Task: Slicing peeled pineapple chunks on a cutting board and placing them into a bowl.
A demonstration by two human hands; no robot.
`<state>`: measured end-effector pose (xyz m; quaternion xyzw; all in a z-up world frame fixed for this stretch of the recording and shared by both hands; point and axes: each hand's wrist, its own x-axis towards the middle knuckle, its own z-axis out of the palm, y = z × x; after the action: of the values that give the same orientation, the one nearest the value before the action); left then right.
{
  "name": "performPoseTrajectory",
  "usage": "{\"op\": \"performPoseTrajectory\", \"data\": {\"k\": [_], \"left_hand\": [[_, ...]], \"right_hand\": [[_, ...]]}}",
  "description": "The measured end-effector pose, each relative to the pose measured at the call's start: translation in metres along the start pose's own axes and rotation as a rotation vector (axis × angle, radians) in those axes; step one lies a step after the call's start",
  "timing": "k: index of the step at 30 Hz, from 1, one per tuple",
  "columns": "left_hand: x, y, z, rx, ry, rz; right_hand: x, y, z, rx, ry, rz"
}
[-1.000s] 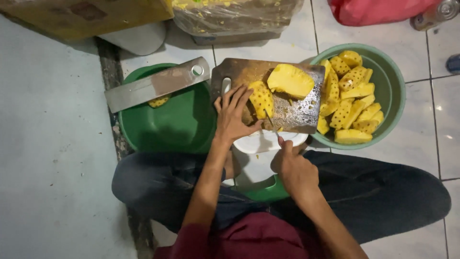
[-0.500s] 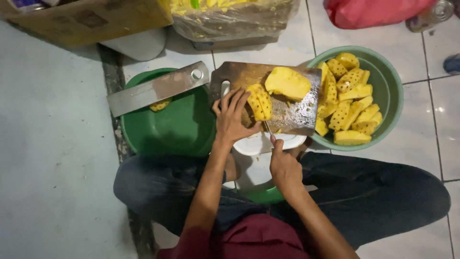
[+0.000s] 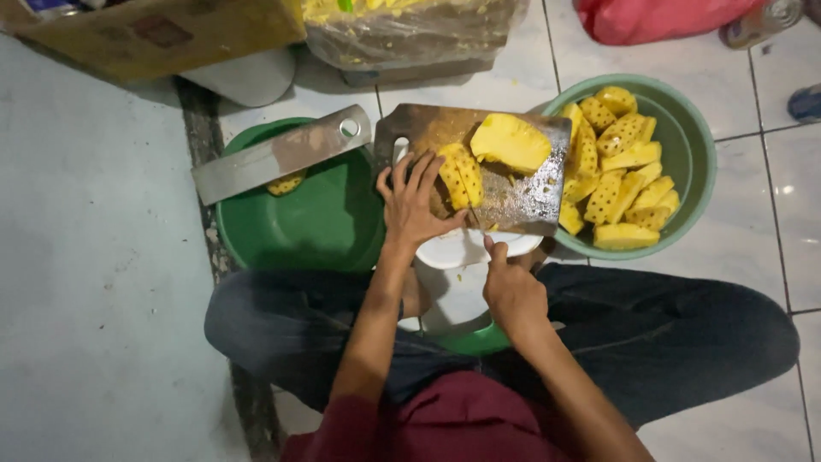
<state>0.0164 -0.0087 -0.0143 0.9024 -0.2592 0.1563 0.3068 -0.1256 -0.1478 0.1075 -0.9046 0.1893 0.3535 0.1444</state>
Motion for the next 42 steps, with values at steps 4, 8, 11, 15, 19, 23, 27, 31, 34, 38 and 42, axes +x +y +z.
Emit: {"op": "performPoseTrajectory", "data": {"k": [4,8,11,15,19,23,27,31,34,38,42], "left_hand": [[-0.004,0.002,-0.006,-0.019,0.012,0.002],[-0.002,0.003,-0.002,-0.028,0.001,0.001],[0.002,0.011,-0.021,0.018,-0.101,-0.028],[0.004,0.014,-0.027,0.079,-0.201,-0.047],[0.006,0.018,-0.032,0.052,-0.183,-0.039],[0.001,0.009,-0.021,-0.017,-0.143,-0.035],[-0.002,0.006,-0.017,-0.087,-0.115,-0.029],[-0.002,0.004,-0.015,-0.063,-0.115,-0.025],[-0.002,0.002,-0.012,-0.062,-0.112,-0.026],[-0.003,0.003,-0.013,-0.076,-0.110,-0.037],[-0.002,0.001,-0.011,-0.058,-0.107,-0.032]], "right_hand": [[0.002,0.016,0.029,0.066,-0.054,0.014],[-0.017,0.042,0.047,0.073,-0.126,0.063],[-0.050,0.055,0.051,-0.005,0.080,-0.013],[-0.087,0.058,0.024,0.083,0.213,-0.035],[-0.075,0.042,0.019,0.154,0.344,-0.057],[-0.053,0.018,0.002,0.202,0.351,-0.158],[-0.048,0.002,-0.017,0.278,0.137,-0.017],[-0.048,0.007,-0.012,0.274,0.141,-0.051],[-0.048,0.007,-0.009,0.230,0.153,-0.046],[-0.048,-0.003,-0.015,0.260,0.171,-0.040],[-0.039,0.004,-0.009,0.280,0.169,-0.046]]}}
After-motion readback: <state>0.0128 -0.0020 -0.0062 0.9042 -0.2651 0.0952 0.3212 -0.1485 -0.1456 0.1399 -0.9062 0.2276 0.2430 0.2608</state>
